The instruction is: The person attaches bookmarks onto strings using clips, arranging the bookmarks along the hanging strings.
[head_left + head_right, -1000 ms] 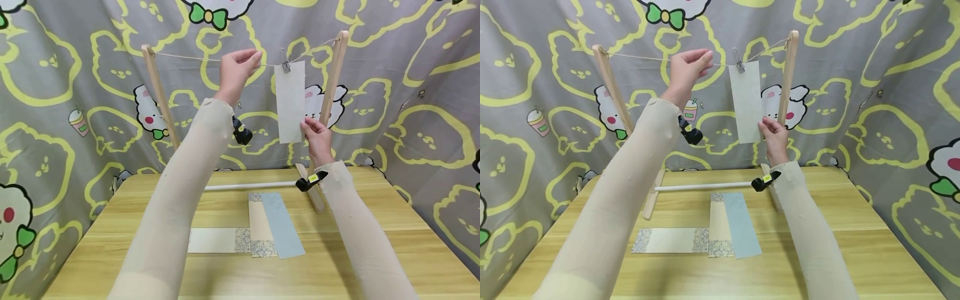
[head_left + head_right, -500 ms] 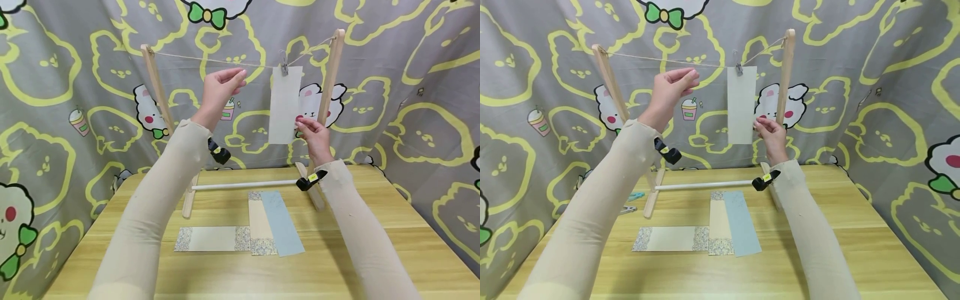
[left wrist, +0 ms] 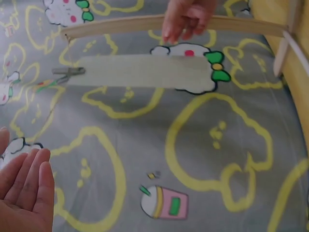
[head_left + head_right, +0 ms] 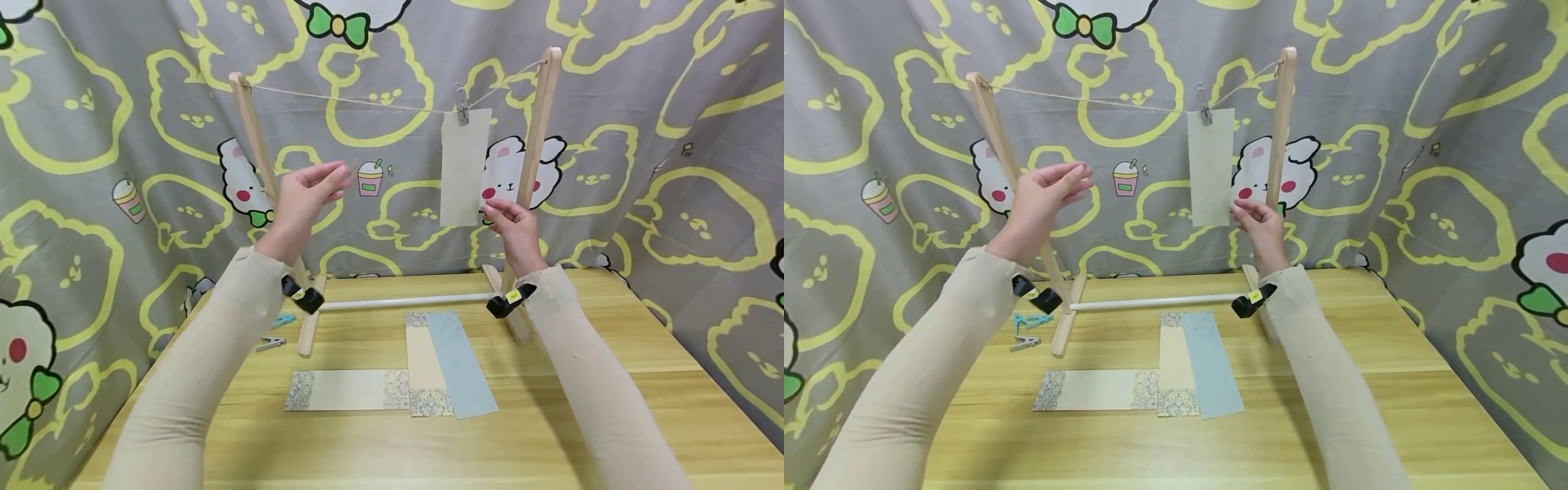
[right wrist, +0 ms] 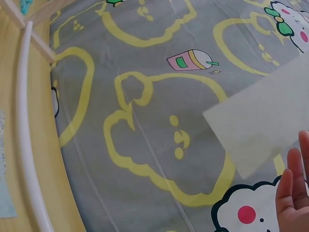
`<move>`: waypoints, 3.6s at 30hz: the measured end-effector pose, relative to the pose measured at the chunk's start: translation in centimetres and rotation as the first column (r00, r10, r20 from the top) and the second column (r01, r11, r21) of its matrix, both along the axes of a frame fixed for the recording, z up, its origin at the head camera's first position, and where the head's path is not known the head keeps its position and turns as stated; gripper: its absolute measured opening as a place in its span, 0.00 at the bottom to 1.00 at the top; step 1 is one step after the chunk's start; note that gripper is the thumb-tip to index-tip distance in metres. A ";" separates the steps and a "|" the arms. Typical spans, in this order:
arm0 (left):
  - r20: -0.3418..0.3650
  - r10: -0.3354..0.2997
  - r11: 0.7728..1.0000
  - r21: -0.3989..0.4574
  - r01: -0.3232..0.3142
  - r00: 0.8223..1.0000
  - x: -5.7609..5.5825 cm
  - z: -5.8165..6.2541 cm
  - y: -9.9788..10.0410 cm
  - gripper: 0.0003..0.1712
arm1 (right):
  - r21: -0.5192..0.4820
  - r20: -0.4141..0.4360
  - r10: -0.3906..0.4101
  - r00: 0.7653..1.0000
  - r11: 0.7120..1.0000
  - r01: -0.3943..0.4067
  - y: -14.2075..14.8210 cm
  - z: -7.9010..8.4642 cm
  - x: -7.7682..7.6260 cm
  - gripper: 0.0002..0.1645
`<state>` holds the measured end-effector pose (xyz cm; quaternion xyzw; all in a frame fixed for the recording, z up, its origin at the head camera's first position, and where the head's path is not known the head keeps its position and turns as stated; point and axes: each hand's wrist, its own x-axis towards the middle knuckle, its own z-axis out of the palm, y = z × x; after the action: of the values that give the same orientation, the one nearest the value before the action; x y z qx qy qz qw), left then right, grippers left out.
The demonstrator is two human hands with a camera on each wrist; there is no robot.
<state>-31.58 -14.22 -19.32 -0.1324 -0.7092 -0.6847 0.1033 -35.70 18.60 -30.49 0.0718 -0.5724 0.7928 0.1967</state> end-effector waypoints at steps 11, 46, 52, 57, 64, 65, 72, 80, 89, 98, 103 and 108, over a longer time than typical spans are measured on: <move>0.049 0.080 0.985 -0.159 -0.071 0.996 1.8 -5.5 -6.5 0.28 | 0.113 0.086 0.029 0.996 0.993 -0.039 0.5 -1.0 1.6 0.07; 0.125 0.246 0.904 -0.387 -0.181 0.961 5.3 -17.9 -15.7 0.34 | 0.403 0.314 0.046 0.948 0.898 -0.177 0.6 -10.0 7.2 0.30; 0.172 0.274 0.913 -0.356 -0.200 0.946 5.4 -19.6 -16.4 0.33 | 0.410 0.359 0.092 0.929 0.878 -0.246 0.2 -10.9 8.3 0.30; 0.267 0.282 0.924 -0.334 -0.186 0.922 5.5 -20.7 -16.8 0.36 | 0.407 0.393 0.127 0.911 0.864 -0.296 0.1 -12.1 9.1 0.29; 0.318 0.273 0.941 -0.283 -0.184 0.908 5.4 -22.5 -17.1 0.33 | 0.410 0.481 0.133 0.866 0.839 -0.357 -0.5 -13.5 10.3 0.31; 0.322 0.270 0.944 -0.273 -0.185 0.907 5.3 -22.7 -17.2 0.33 | 0.404 0.486 0.144 0.862 0.838 -0.368 -0.6 -13.6 10.5 0.31; 0.379 0.277 0.950 -0.245 -0.193 0.883 5.0 -23.6 -17.7 0.35 | 0.437 0.481 0.144 0.865 0.816 -0.379 -1.4 -14.4 11.9 0.31; 0.421 0.315 0.934 -0.297 -0.199 0.850 4.5 -23.7 -18.9 0.35 | 0.499 0.470 0.073 0.879 0.800 -0.334 -2.2 -14.9 12.6 0.31; 0.454 0.245 0.954 -0.268 -0.131 0.857 3.7 -24.6 -20.5 0.37 | 0.566 0.447 0.030 0.894 0.765 -0.309 -2.2 -15.8 12.3 0.34; 0.446 0.218 0.954 -0.286 -0.093 0.868 3.5 -25.2 -21.2 0.39 | 0.776 0.376 -0.043 0.926 0.561 -0.289 -2.8 -15.8 12.8 0.48; 0.416 0.227 0.929 -0.362 -0.068 0.881 3.3 -25.5 -21.3 0.40 | 0.854 0.341 -0.053 0.938 0.434 -0.286 -3.1 -15.4 12.7 0.57; 0.388 0.198 0.916 -0.401 -0.029 0.900 3.4 -25.7 -21.5 0.39 | 0.881 0.333 -0.057 0.941 0.376 -0.289 -3.4 -15.2 12.8 0.60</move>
<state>-28.21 -35.75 -45.02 0.0426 -0.8418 -0.5367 -0.0394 -22.88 15.22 -45.71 0.0847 -0.9311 0.3539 -0.0252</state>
